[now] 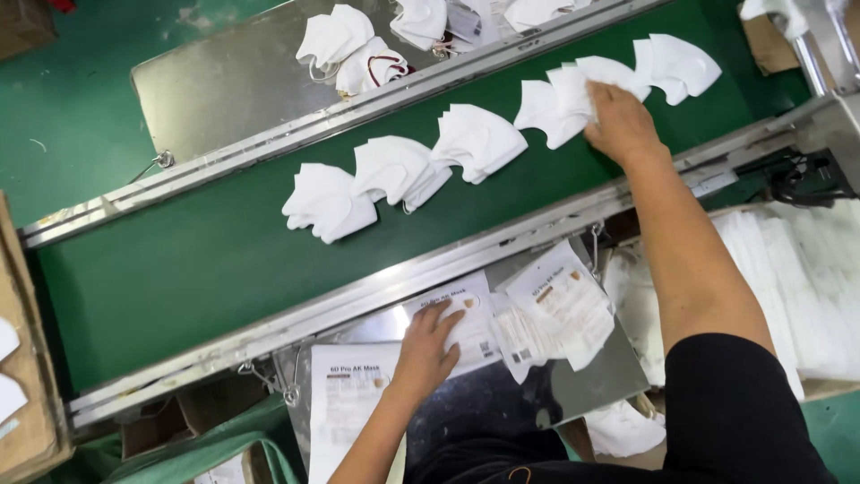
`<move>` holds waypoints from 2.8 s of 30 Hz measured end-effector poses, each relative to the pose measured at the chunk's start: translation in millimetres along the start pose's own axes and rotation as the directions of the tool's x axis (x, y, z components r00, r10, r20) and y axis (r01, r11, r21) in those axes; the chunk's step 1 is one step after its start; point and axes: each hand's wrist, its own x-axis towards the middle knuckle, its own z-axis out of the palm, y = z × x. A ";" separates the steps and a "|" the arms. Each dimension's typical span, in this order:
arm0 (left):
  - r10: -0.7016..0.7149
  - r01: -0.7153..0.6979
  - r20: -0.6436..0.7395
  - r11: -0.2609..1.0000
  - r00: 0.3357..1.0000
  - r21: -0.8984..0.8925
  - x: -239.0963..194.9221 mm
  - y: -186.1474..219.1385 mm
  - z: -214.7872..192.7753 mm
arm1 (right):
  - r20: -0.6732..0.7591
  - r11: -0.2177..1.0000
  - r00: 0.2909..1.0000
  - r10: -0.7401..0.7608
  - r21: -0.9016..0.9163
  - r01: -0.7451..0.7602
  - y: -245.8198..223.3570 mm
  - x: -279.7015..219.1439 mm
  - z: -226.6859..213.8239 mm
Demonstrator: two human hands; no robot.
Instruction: Packing several face masks into plastic retail bags at a packing station.
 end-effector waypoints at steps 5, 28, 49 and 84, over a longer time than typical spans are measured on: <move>-0.035 0.014 -0.125 0.986 0.991 -0.165 -9.5 -22.4 -17.7 | 0.172 0.976 0.961 0.218 -0.064 -0.210 2.5 18.2 5.6; -0.699 0.733 -0.314 0.680 0.643 -0.012 157.5 -152.3 -185.1 | 0.336 0.995 0.939 0.065 0.045 -0.085 -279.7 54.1 9.9; -0.003 -0.048 -0.376 0.991 0.927 -0.126 124.8 -58.8 -172.6 | 0.172 0.414 0.984 -0.037 0.899 -0.142 -270.4 3.9 -22.0; -0.012 -0.011 -0.396 0.998 0.918 -0.055 73.4 -49.0 -216.4 | 0.263 0.720 0.865 -0.428 0.677 0.150 -332.1 61.9 -42.4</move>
